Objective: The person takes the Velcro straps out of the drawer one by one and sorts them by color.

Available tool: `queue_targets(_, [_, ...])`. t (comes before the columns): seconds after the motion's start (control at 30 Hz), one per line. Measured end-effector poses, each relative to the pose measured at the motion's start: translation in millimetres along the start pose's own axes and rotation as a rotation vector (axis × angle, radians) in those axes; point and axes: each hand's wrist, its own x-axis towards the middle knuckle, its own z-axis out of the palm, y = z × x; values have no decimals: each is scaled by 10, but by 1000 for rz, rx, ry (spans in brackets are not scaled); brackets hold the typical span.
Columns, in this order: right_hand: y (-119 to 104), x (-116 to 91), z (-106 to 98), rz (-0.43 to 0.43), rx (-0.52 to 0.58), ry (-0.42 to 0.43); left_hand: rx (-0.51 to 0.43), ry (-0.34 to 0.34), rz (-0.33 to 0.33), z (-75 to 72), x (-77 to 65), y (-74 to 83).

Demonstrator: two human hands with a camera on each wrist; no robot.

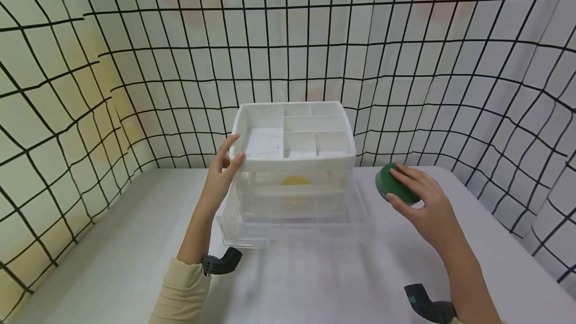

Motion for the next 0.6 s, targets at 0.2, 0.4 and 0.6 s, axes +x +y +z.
queue_targets(0.2, [96,-8,33,14,-26,-15,-2,0,-7,-9,-22,9])
queue_targets(0.4, [190,33,86,26,-16,-8,4,1,-16,-13,-24,15])
queue_targets(0.6, [338,34,182,7,-24,12,-3,5,-14,6,-17,9])
